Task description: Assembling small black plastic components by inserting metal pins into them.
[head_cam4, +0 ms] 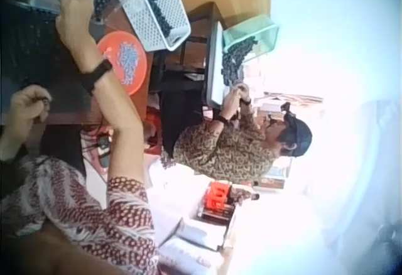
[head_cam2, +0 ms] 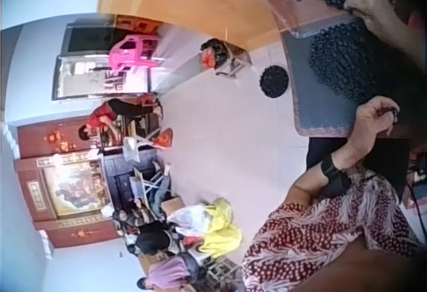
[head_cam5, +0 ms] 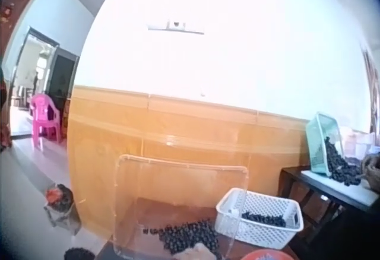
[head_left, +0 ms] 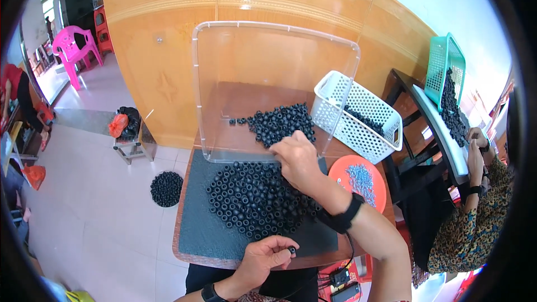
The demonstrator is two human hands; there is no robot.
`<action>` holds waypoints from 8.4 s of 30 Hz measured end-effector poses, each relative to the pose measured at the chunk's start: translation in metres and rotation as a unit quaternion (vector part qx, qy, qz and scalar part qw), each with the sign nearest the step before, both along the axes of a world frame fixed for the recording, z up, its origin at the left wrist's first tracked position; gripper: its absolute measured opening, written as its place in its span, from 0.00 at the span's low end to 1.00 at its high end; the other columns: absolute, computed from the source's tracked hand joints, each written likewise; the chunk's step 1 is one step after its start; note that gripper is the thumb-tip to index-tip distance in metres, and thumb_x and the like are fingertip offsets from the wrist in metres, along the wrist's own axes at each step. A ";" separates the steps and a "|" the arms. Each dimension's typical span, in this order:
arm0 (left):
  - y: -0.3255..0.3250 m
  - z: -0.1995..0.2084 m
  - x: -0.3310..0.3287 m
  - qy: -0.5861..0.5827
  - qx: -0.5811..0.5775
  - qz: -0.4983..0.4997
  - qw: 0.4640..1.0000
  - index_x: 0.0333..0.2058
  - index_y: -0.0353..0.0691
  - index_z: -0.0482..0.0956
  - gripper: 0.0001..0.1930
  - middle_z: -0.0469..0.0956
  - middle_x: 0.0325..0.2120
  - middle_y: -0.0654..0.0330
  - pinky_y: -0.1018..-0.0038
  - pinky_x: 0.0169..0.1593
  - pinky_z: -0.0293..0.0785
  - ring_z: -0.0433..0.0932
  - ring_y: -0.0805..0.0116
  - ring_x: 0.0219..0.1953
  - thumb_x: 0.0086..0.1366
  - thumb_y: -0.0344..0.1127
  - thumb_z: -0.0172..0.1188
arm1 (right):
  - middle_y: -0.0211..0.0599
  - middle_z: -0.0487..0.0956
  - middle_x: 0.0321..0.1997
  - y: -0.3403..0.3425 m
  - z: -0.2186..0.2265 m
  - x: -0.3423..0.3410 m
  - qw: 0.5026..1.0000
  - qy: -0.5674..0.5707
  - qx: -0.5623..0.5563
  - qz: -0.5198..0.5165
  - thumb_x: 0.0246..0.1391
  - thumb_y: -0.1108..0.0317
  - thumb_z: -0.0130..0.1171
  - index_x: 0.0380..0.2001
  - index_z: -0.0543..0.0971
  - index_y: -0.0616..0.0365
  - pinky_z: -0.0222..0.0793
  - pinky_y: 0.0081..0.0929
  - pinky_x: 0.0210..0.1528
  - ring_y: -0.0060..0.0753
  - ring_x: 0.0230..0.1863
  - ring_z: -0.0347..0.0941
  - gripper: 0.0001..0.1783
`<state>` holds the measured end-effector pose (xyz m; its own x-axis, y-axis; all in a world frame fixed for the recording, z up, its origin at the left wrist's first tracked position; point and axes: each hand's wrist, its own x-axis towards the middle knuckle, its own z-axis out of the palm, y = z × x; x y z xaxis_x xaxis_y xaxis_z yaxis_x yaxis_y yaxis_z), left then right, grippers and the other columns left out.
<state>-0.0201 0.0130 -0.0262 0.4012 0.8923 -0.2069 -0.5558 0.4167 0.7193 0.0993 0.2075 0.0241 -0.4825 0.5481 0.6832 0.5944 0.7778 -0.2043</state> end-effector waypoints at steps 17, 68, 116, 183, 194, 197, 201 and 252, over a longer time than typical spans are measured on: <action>0.006 -0.011 -0.007 -0.038 0.022 -0.028 0.999 0.43 0.32 0.74 0.11 0.73 0.27 0.64 0.83 0.33 0.69 0.70 0.79 0.28 0.63 0.29 0.55 | 0.39 0.75 0.25 0.056 -0.035 -0.029 0.966 -0.255 0.010 -0.034 0.34 0.75 0.57 0.19 0.77 0.59 0.62 0.35 0.40 0.43 0.38 0.66 0.03; 0.002 0.024 0.020 0.042 -0.025 0.085 0.995 0.40 0.29 0.75 0.10 0.77 0.28 0.55 0.77 0.30 0.72 0.74 0.71 0.24 0.60 0.26 0.57 | 0.38 0.77 0.40 -0.177 -0.018 0.050 0.862 0.336 -0.378 0.014 0.54 0.74 0.52 0.32 0.77 0.62 0.63 0.28 0.46 0.33 0.43 0.67 0.05; -0.008 0.026 0.022 0.040 -0.034 0.061 0.997 0.41 0.28 0.75 0.10 0.77 0.28 0.55 0.79 0.27 0.73 0.73 0.73 0.23 0.61 0.26 0.56 | 0.33 0.76 0.32 -0.194 -0.031 0.053 0.930 0.303 -0.205 -0.046 0.41 0.81 0.62 0.30 0.77 0.59 0.63 0.25 0.37 0.31 0.35 0.67 0.10; -0.009 0.022 0.025 0.094 -0.027 -0.003 0.995 0.38 0.29 0.77 0.13 0.78 0.28 0.59 0.79 0.36 0.71 0.76 0.74 0.30 0.64 0.36 0.55 | 0.42 0.76 0.35 -0.203 -0.035 0.058 0.975 0.186 -0.096 -0.071 0.30 0.79 0.65 0.36 0.72 0.64 0.66 0.34 0.33 0.44 0.33 0.69 0.23; -0.013 0.028 0.029 0.110 0.008 0.019 0.994 0.36 0.25 0.77 0.12 0.78 0.27 0.57 0.80 0.37 0.70 0.75 0.73 0.30 0.65 0.32 0.53 | 0.46 0.74 0.31 -0.197 -0.034 0.055 0.985 0.170 -0.039 -0.002 0.28 0.81 0.61 0.32 0.72 0.71 0.65 0.33 0.26 0.45 0.28 0.69 0.20; -0.013 0.029 0.030 0.101 0.014 0.027 0.994 0.37 0.25 0.77 0.11 0.78 0.28 0.56 0.79 0.38 0.70 0.75 0.72 0.30 0.64 0.31 0.53 | 0.47 0.74 0.30 -0.196 -0.033 0.054 0.986 0.164 0.002 -0.002 0.27 0.80 0.61 0.31 0.72 0.72 0.65 0.33 0.25 0.44 0.27 0.69 0.19; -0.015 0.029 0.032 0.105 0.018 0.014 0.994 0.37 0.26 0.77 0.12 0.78 0.29 0.57 0.79 0.39 0.71 0.75 0.72 0.31 0.65 0.32 0.52 | 0.46 0.75 0.32 -0.201 -0.036 0.058 0.990 0.137 0.022 -0.023 0.29 0.78 0.63 0.31 0.73 0.69 0.66 0.32 0.26 0.44 0.26 0.70 0.18; 0.172 0.068 -0.011 0.515 0.334 0.027 0.789 0.29 0.33 0.78 0.08 0.76 0.20 0.61 0.78 0.28 0.69 0.74 0.72 0.24 0.52 0.32 0.62 | 0.35 0.73 0.24 -0.118 -0.024 0.201 0.971 0.001 -0.151 -0.183 0.37 0.81 0.60 0.28 0.80 0.58 0.64 0.32 0.33 0.39 0.30 0.66 0.11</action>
<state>-0.0308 0.1853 0.0417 0.2842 0.9505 0.1259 0.4633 -0.2511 0.8499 0.3006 0.0897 -0.0004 -0.2160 0.8585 0.4651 0.8191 0.4185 -0.3923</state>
